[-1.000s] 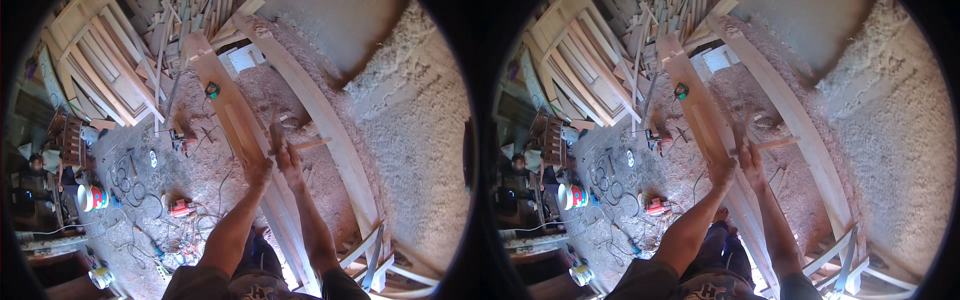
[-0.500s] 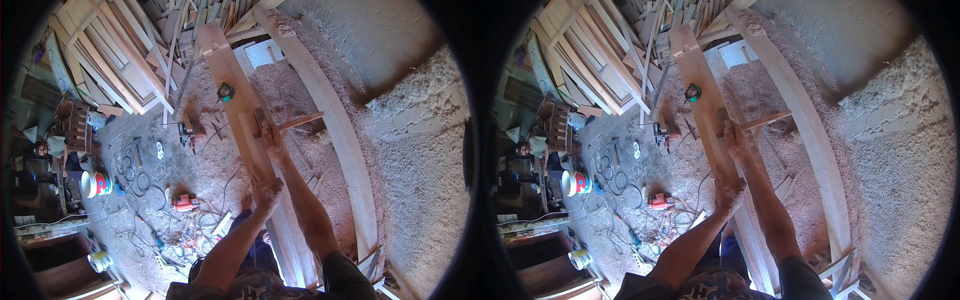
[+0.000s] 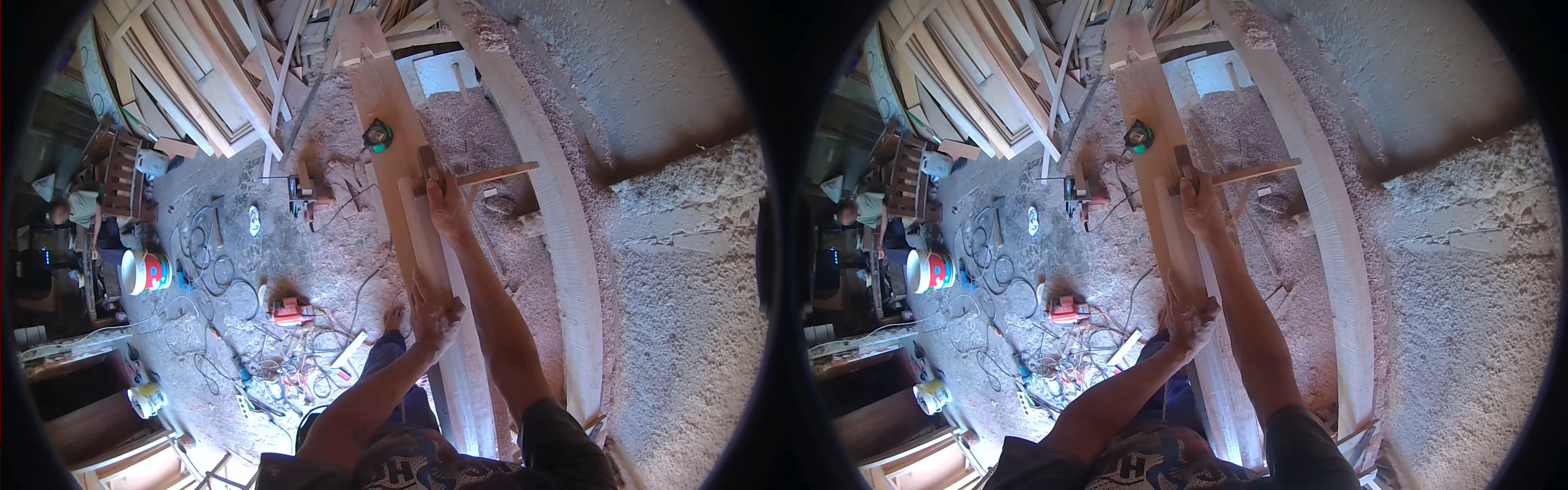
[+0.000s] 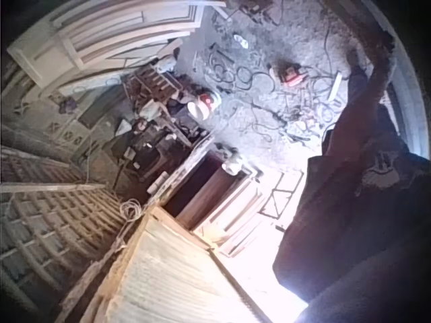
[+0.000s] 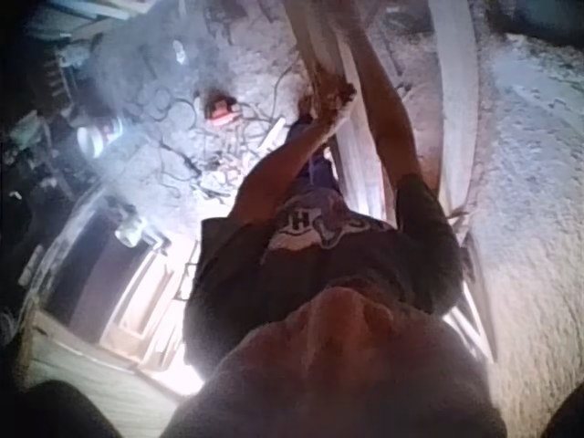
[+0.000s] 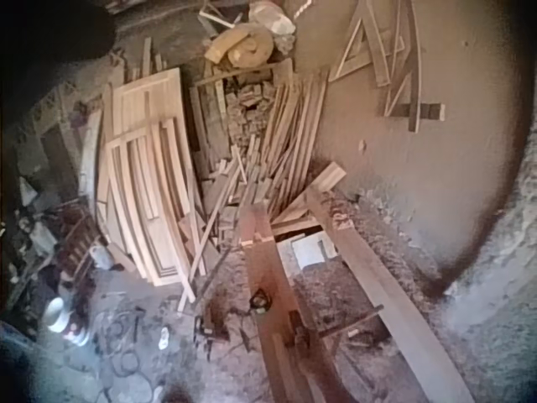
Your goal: The person uses a hand saw to cut a wooden plank clamped to a workbench. After cutting, they handle the separated pieces and briefly use a hammer on the wood.
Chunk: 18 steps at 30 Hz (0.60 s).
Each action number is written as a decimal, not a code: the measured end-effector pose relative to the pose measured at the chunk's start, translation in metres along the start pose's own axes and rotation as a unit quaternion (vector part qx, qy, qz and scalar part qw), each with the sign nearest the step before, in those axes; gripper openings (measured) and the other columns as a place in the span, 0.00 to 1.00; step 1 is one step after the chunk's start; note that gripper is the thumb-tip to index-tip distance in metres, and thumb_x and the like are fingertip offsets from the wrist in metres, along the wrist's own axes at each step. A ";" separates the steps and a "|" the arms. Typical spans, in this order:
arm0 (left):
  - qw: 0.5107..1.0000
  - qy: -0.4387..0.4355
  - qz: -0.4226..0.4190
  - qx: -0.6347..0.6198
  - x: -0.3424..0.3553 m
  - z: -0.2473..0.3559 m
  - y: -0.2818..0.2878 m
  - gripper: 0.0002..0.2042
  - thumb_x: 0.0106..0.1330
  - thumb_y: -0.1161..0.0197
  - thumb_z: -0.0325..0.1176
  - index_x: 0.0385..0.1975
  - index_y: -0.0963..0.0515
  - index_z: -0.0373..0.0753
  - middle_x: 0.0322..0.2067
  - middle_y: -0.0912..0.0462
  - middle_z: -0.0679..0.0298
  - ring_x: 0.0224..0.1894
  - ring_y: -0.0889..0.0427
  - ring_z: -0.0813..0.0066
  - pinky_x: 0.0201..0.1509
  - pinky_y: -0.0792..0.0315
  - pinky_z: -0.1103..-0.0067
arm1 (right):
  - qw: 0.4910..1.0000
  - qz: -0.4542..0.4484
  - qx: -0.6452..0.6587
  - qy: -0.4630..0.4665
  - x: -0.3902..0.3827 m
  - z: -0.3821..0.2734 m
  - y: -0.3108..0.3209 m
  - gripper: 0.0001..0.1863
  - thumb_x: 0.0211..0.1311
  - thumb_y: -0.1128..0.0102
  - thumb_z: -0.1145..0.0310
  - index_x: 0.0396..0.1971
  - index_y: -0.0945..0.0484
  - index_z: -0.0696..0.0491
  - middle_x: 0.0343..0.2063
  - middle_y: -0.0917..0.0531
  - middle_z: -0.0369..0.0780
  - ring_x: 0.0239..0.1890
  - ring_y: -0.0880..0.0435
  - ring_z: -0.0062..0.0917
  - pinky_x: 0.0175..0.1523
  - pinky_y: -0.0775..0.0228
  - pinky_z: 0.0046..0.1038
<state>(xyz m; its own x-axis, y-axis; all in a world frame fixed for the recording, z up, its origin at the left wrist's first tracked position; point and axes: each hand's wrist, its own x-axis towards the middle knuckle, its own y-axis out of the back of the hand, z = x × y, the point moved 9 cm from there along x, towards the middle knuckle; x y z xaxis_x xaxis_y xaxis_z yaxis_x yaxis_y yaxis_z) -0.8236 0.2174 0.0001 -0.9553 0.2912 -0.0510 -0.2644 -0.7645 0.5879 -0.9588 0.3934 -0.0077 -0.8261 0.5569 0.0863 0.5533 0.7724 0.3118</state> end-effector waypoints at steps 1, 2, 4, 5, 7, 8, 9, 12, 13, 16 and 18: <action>1.000 -0.004 0.001 -0.006 0.000 -0.002 0.000 0.49 0.57 0.33 0.42 0.73 0.52 0.22 0.65 0.36 0.30 0.64 0.32 0.30 0.65 0.30 0.54 | 1.000 -0.007 0.016 -0.006 0.004 0.001 -0.001 0.20 0.78 0.47 0.58 0.58 0.30 0.59 0.46 0.22 0.56 0.45 0.19 0.49 0.50 0.28 0.45; 1.000 -0.009 0.001 -0.013 0.000 -0.003 -0.001 0.49 0.57 0.33 0.42 0.73 0.52 0.22 0.65 0.36 0.30 0.64 0.32 0.30 0.65 0.30 0.54 | 1.000 -0.005 0.008 -0.002 0.000 0.002 0.003 0.20 0.78 0.48 0.58 0.57 0.30 0.59 0.46 0.22 0.56 0.45 0.19 0.50 0.50 0.28 0.45; 1.000 -0.008 0.012 0.005 0.000 -0.007 0.005 0.49 0.58 0.32 0.42 0.73 0.53 0.23 0.63 0.36 0.30 0.63 0.30 0.30 0.63 0.29 0.52 | 1.000 -0.017 -0.006 -0.001 -0.025 0.002 -0.002 0.19 0.78 0.48 0.59 0.55 0.30 0.59 0.46 0.22 0.57 0.45 0.19 0.51 0.49 0.28 0.46; 1.000 -0.006 0.016 0.014 0.001 -0.010 0.007 0.50 0.59 0.32 0.43 0.73 0.54 0.23 0.63 0.36 0.30 0.62 0.29 0.29 0.62 0.29 0.50 | 1.000 -0.007 0.000 0.030 -0.035 -0.002 -0.004 0.18 0.78 0.48 0.59 0.54 0.30 0.59 0.44 0.21 0.57 0.45 0.19 0.52 0.49 0.28 0.46; 1.000 0.007 0.006 -0.002 -0.001 -0.011 0.006 0.50 0.58 0.31 0.43 0.73 0.53 0.22 0.64 0.36 0.31 0.64 0.31 0.31 0.64 0.30 0.53 | 0.996 0.020 0.005 0.087 -0.052 -0.009 0.001 0.18 0.78 0.48 0.59 0.53 0.30 0.59 0.41 0.20 0.56 0.44 0.19 0.53 0.48 0.28 0.46; 1.000 0.011 0.006 -0.001 -0.003 -0.012 0.006 0.50 0.58 0.31 0.43 0.73 0.53 0.22 0.65 0.36 0.31 0.64 0.32 0.31 0.65 0.30 0.54 | 0.999 0.008 -0.010 0.052 -0.043 0.000 -0.004 0.17 0.78 0.48 0.60 0.53 0.29 0.59 0.40 0.20 0.56 0.44 0.19 0.53 0.48 0.28 0.46; 1.000 0.013 0.002 0.002 -0.005 -0.014 0.008 0.50 0.58 0.31 0.43 0.73 0.52 0.22 0.65 0.36 0.31 0.65 0.32 0.32 0.66 0.30 0.55 | 1.000 0.001 -0.021 0.016 -0.024 -0.004 -0.009 0.17 0.78 0.48 0.60 0.53 0.29 0.58 0.39 0.20 0.55 0.43 0.19 0.53 0.48 0.28 0.45; 1.000 -0.015 0.008 0.009 0.002 0.000 0.009 0.49 0.58 0.30 0.41 0.73 0.52 0.23 0.65 0.36 0.32 0.65 0.32 0.33 0.66 0.30 0.56 | 1.000 -0.019 -0.004 -0.001 0.006 0.005 -0.011 0.21 0.77 0.48 0.57 0.60 0.31 0.56 0.43 0.19 0.57 0.48 0.18 0.54 0.51 0.27 0.47; 1.000 -0.021 0.002 -0.003 0.002 0.001 0.005 0.49 0.57 0.30 0.40 0.73 0.52 0.24 0.66 0.37 0.32 0.65 0.32 0.33 0.66 0.30 0.56 | 1.000 -0.024 0.005 0.006 0.014 0.014 -0.007 0.24 0.77 0.48 0.55 0.63 0.33 0.54 0.46 0.18 0.58 0.51 0.17 0.55 0.53 0.27 0.48; 0.999 0.011 -0.033 -0.027 -0.004 -0.001 -0.002 0.50 0.58 0.29 0.39 0.74 0.54 0.24 0.65 0.37 0.31 0.66 0.32 0.31 0.68 0.32 0.55 | 0.999 -0.039 0.003 -0.015 0.021 0.020 -0.001 0.25 0.76 0.47 0.55 0.65 0.34 0.54 0.45 0.17 0.56 0.50 0.16 0.54 0.53 0.26 0.46; 0.999 0.014 -0.032 -0.032 0.000 0.000 0.001 0.51 0.58 0.29 0.39 0.75 0.56 0.25 0.66 0.39 0.30 0.67 0.34 0.30 0.70 0.35 0.54 | 0.998 0.006 0.019 0.062 0.006 -0.015 0.021 0.23 0.76 0.45 0.59 0.65 0.32 0.53 0.42 0.16 0.49 0.45 0.16 0.37 0.48 0.26 0.36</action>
<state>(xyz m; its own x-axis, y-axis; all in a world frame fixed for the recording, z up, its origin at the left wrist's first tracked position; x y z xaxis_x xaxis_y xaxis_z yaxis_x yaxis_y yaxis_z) -0.8242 0.2171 0.0008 -0.9394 0.3250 -0.1088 -0.3314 -0.7805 0.5301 -0.9536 0.4080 0.0135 -0.8246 0.5268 0.2064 0.5655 0.7776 0.2749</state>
